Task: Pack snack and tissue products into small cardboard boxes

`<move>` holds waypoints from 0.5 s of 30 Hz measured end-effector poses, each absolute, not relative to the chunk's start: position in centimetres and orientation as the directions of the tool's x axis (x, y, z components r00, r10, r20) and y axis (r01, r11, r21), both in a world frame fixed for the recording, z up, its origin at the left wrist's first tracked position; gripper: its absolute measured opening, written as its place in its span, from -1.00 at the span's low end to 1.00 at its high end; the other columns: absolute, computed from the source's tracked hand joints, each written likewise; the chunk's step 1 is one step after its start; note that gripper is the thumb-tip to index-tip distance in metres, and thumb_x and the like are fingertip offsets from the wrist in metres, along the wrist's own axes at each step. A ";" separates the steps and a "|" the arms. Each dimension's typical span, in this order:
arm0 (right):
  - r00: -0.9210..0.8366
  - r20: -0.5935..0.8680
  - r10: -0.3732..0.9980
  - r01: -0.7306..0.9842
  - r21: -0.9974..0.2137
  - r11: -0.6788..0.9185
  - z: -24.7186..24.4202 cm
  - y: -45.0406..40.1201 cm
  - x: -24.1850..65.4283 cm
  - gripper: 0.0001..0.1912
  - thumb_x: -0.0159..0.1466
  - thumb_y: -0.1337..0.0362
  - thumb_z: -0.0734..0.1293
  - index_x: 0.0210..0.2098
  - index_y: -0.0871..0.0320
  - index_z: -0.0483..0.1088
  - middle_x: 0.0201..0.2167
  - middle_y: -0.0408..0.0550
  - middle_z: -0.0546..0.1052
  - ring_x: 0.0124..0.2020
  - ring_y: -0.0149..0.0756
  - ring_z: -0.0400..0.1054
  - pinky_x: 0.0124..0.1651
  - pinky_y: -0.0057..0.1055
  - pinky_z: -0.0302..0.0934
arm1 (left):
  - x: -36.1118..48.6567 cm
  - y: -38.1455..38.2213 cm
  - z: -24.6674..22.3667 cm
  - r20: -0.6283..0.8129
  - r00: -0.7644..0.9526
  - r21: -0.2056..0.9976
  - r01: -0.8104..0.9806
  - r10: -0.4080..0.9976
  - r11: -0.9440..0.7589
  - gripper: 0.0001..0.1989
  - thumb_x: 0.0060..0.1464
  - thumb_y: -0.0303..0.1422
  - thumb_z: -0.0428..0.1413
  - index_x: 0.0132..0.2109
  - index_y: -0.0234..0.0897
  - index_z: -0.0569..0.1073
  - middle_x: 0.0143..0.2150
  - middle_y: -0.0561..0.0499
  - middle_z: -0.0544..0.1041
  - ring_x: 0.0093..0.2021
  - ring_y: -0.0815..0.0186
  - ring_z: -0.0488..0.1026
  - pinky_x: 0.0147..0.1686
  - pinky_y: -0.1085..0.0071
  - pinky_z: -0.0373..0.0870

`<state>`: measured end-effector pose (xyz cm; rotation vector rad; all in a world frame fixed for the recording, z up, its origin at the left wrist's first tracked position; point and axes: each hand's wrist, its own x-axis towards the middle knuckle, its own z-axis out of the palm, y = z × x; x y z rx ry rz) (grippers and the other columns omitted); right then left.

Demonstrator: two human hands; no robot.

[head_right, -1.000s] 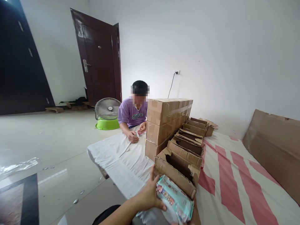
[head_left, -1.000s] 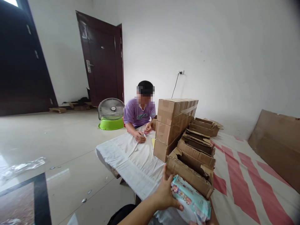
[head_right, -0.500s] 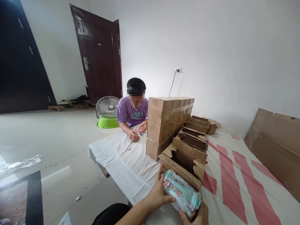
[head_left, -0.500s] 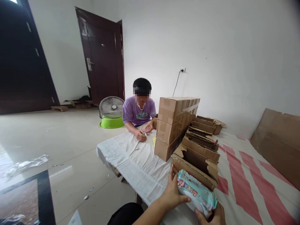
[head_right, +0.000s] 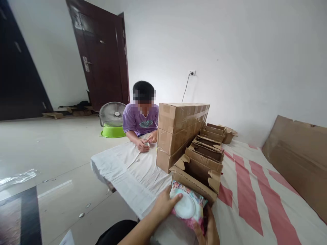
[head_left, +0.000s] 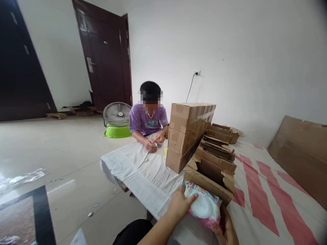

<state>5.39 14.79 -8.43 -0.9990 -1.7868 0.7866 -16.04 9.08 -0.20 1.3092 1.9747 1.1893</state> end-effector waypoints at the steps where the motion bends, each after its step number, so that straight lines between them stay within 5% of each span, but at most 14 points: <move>1: -0.292 0.401 0.869 0.298 -0.825 0.480 -8.4 14.8 5.6 -0.22 0.24 -0.14 0.25 0.27 0.22 0.09 0.22 0.23 0.31 0.23 0.01 0.23 0.17 -0.21 0.24 | -16.1 9.2 -0.1 0.033 -0.432 0.854 0.480 0.901 0.199 -0.35 0.02 0.04 0.08 0.09 -0.36 0.41 0.04 -0.27 0.53 0.07 -0.05 0.44 0.04 0.21 0.30; 8: -0.388 0.463 0.797 0.262 -0.773 0.577 -7.0 13.4 5.8 0.05 0.11 -0.07 0.41 0.38 0.12 -0.20 0.35 0.19 0.08 0.34 0.10 0.01 0.28 -0.01 0.06 | -15.6 10.3 -0.7 0.126 -0.459 0.931 0.360 0.879 0.055 -0.28 -0.01 -0.08 0.11 0.22 -0.43 0.24 0.16 -0.24 0.45 0.16 0.02 0.39 0.12 0.22 0.28; 15: -0.322 0.443 0.837 0.377 -0.751 0.543 -7.0 13.6 5.0 -0.15 0.19 0.04 0.37 0.34 0.13 -0.07 0.25 0.18 0.25 0.28 0.02 0.14 0.26 -0.08 0.12 | -15.7 11.6 0.2 0.035 -0.413 0.808 0.548 0.910 0.217 -0.33 0.13 -0.04 -0.01 0.20 -0.48 0.32 0.11 -0.34 0.48 0.16 -0.08 0.38 0.11 0.15 0.27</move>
